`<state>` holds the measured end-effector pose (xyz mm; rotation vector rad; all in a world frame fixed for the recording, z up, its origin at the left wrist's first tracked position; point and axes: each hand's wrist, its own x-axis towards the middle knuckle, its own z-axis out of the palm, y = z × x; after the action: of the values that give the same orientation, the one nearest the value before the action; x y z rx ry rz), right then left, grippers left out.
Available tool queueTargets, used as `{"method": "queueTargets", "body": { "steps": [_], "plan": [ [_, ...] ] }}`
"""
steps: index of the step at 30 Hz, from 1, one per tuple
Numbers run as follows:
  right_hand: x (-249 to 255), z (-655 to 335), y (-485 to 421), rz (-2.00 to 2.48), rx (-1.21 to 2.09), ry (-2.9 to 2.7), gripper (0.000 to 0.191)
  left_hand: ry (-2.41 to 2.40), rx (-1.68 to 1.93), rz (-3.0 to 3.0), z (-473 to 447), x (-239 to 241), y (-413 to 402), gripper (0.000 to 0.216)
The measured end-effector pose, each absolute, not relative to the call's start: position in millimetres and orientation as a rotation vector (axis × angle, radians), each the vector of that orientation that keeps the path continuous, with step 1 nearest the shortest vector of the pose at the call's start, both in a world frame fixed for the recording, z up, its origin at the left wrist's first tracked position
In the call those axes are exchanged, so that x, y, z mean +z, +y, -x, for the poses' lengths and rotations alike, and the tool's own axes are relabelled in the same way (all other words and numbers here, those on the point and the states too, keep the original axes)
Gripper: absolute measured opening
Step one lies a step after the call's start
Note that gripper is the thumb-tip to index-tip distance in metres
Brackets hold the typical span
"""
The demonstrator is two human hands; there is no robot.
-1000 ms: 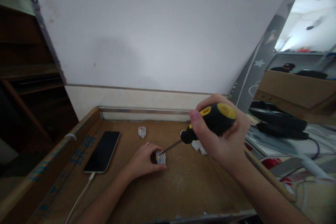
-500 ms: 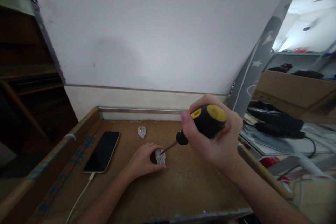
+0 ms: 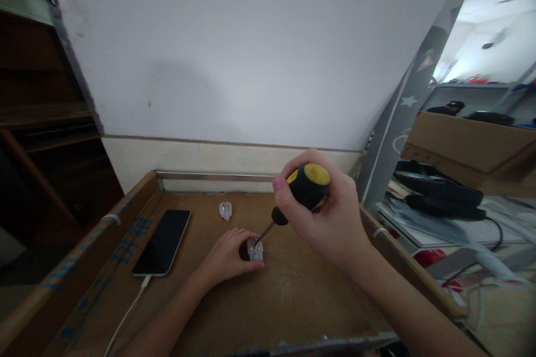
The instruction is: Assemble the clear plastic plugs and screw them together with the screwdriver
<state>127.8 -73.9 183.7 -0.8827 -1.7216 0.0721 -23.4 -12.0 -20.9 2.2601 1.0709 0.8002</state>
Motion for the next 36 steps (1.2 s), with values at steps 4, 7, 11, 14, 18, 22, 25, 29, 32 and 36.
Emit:
{"method": "queueTargets", "body": {
  "steps": [4, 7, 11, 14, 18, 22, 25, 29, 32, 36],
  "plan": [
    [186, -133, -54, 0.755, 0.565, -1.61, 0.024, 1.121, 0.793, -2.257, 23, -23, -11, 0.05],
    [187, -138, -38, 0.757, 0.696, -1.476, 0.034, 1.12, 0.791, -2.257, 22, -25, -11, 0.048],
    [188, -142, -33, 0.663, 0.928, -1.466, 0.038, 1.131, 0.78, -2.26, 21, -25, -10, 0.048],
    [190, -142, -36, 0.609, 1.039, -1.583, 0.03, 1.14, 0.76, -2.258, 21, -23, -10, 0.048],
    [192, -137, -33, 0.608, 0.946, -1.611, 0.025, 1.127, 0.768, -2.254, 21, -22, -11, 0.049],
    [196, -134, -27, 0.607, 0.959, -1.633, 0.025, 1.129, 0.768, -2.254, 21, -23, -11, 0.048],
    [201, -137, -30, 0.575, 1.113, -1.705, 0.028, 1.136, 0.766, -2.249, 20, -22, -10, 0.047],
    [201, -137, -31, 0.579, 1.005, -1.659, 0.025, 1.122, 0.779, -2.259, 20, -21, -11, 0.046],
    [198, -135, -27, 0.599, 0.969, -1.59, 0.03, 1.123, 0.786, -2.252, 19, -21, -13, 0.048],
    [198, -138, -26, 0.561, 1.076, -1.714, 0.028, 1.139, 0.781, -2.224, 18, -22, -13, 0.045]
  ]
}}
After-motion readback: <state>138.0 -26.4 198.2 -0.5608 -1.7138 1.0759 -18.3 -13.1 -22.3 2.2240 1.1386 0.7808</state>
